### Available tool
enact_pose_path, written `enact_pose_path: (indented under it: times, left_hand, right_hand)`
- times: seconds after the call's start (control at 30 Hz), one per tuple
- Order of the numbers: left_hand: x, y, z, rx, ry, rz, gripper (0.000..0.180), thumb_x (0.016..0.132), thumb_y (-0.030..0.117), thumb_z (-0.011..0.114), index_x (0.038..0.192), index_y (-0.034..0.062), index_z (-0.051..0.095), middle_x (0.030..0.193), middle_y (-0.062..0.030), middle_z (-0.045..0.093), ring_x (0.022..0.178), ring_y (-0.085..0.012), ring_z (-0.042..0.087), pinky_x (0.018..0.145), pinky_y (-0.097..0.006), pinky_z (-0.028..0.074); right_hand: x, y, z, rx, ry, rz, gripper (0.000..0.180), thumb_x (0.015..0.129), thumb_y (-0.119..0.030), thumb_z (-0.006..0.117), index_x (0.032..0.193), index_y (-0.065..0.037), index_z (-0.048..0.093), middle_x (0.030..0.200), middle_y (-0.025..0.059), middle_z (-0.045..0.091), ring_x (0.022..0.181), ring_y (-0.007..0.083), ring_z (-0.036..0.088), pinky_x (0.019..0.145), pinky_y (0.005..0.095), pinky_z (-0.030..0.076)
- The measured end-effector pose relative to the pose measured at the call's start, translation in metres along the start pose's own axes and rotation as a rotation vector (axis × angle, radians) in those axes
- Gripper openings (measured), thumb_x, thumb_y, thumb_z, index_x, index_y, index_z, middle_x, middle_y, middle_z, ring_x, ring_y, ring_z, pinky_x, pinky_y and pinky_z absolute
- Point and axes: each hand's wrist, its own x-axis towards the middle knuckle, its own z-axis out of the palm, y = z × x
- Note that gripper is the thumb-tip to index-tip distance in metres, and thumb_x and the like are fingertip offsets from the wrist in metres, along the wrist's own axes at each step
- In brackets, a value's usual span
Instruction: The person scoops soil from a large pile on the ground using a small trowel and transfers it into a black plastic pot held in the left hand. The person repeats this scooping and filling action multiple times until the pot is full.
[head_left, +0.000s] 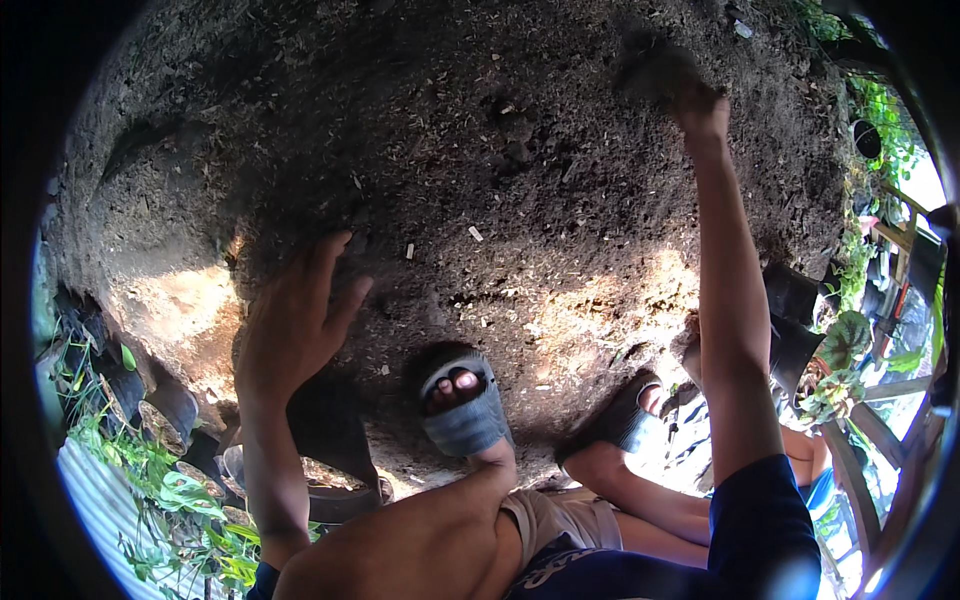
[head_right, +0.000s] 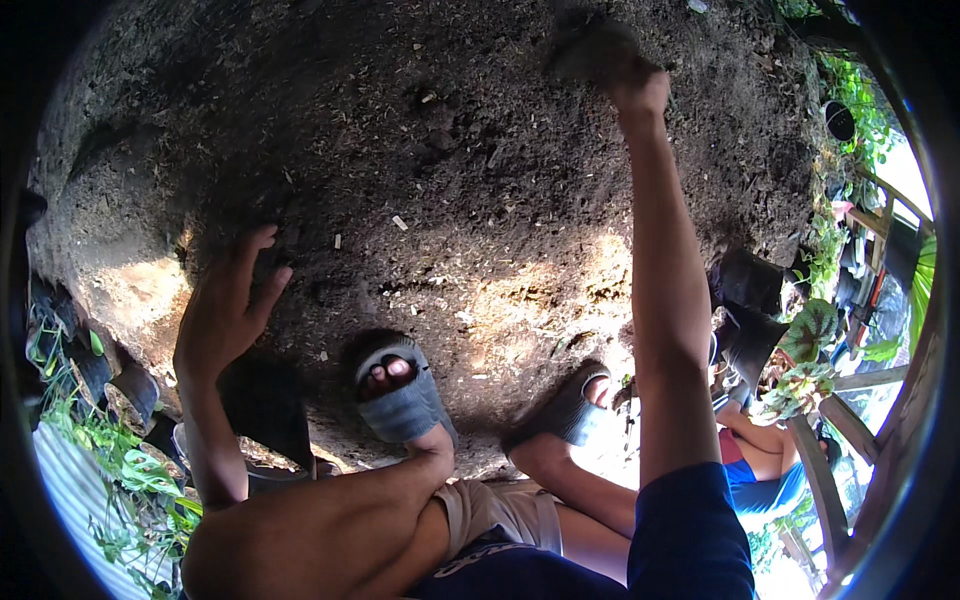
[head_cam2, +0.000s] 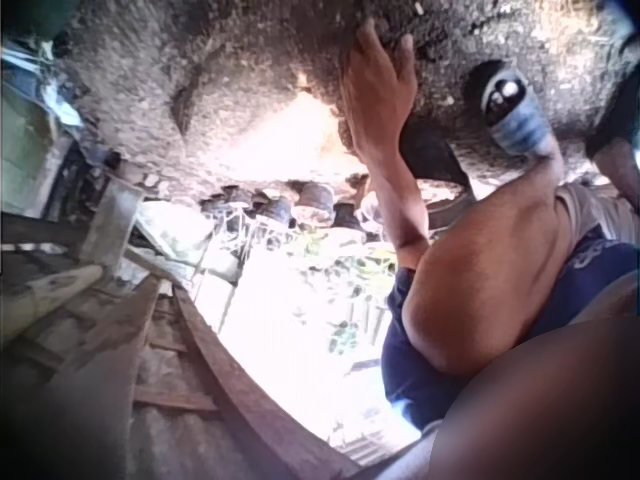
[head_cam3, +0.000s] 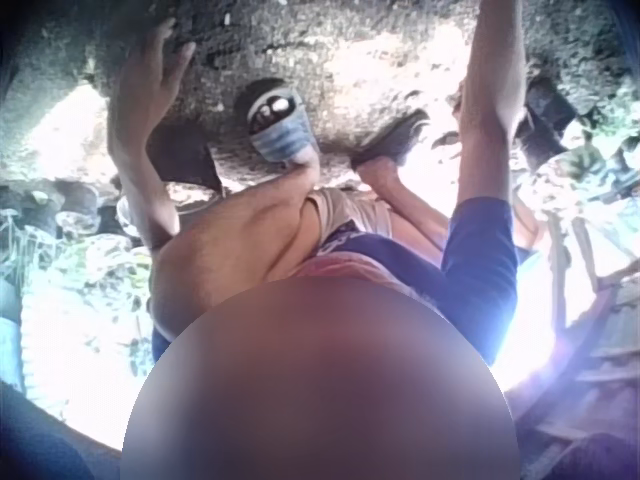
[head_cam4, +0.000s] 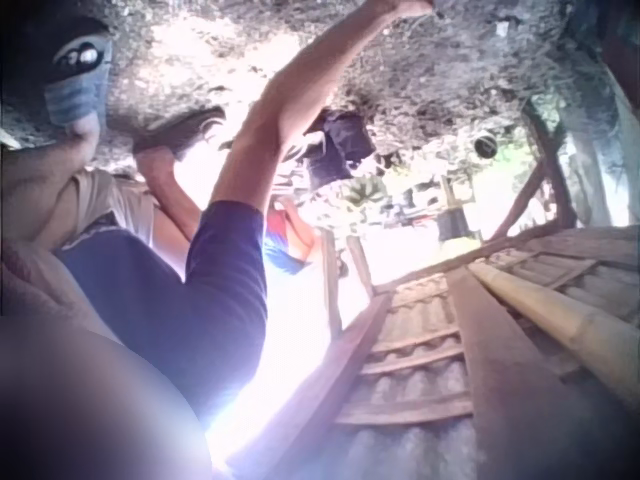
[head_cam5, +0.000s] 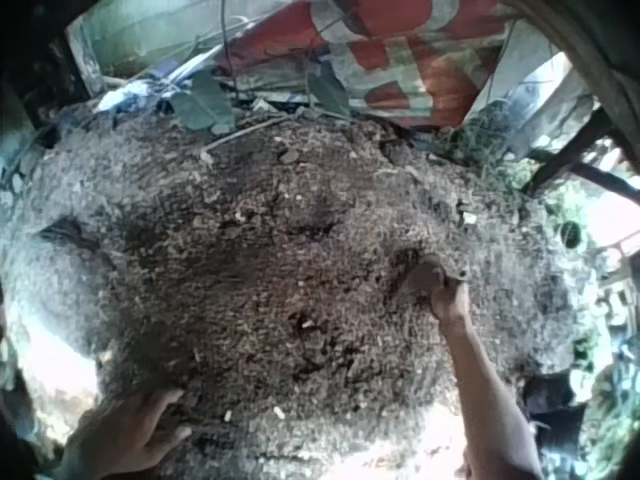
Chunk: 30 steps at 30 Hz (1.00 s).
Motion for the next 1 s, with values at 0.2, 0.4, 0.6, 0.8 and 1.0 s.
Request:
enact_pose_path:
  times: [0.2,0.4,0.6,0.8,1.0]
  left_hand:
    - [0.002,0.001,0.002,0.049,0.024,0.052,0.046,0.102,0.034,0.061,0.136,0.0051,0.051,0.125,-0.0243,0.064,0.114,-0.0448,0.063,0.095,-0.052,0.053]
    - [0.0,0.0,0.004,0.002,0.024,0.046,0.047,0.102,0.034,0.06,0.137,0.0051,0.051,0.125,-0.0236,0.065,0.115,-0.0429,0.064,0.095,-0.05,0.053]
    - [0.002,0.0,0.008,-0.011,0.022,0.04,0.045,0.102,0.033,0.062,0.137,0.0058,0.051,0.124,-0.0233,0.066,0.115,-0.0433,0.064,0.096,-0.05,0.053]
    - [0.0,-0.002,0.005,-0.026,-0.025,-0.014,0.047,0.104,0.034,0.059,0.143,0.0098,0.047,0.131,-0.02,0.065,0.121,-0.0411,0.061,0.101,-0.048,0.049]
    - [0.001,0.0,0.009,-0.001,0.016,0.033,0.044,0.103,0.034,0.061,0.136,0.0078,0.051,0.126,-0.0224,0.065,0.114,-0.0429,0.064,0.094,-0.052,0.053]
  right_hand:
    - [-0.01,-0.029,-0.018,0.459,-0.054,0.248,0.035,0.103,-0.037,0.058,0.095,-0.006,0.072,0.062,0.0004,0.059,0.054,0.0107,0.056,0.047,0.0328,0.041]
    - [-0.033,-0.042,-0.043,0.567,-0.304,0.566,0.047,0.096,-0.045,0.067,0.087,0.001,0.068,0.056,0.0033,0.051,0.047,0.01,0.048,0.038,0.0295,0.029]
    - [-0.034,-0.05,-0.023,0.998,-0.022,0.581,0.031,0.099,-0.028,0.068,0.102,0.004,0.065,0.078,0.0075,0.058,0.054,0.0096,0.05,0.039,0.0277,0.036]
    - [-0.046,-0.03,-0.052,0.775,0.109,0.389,0.036,0.108,-0.034,0.055,0.102,0.001,0.065,0.073,0.0064,0.061,0.044,0.0079,0.045,0.036,0.0265,0.034]
    - [-0.022,-0.035,-0.021,0.825,-0.145,0.475,0.029,0.104,-0.025,0.054,0.114,0.0,0.063,0.086,0.0073,0.061,0.045,0.0077,0.044,0.038,0.0249,0.036]
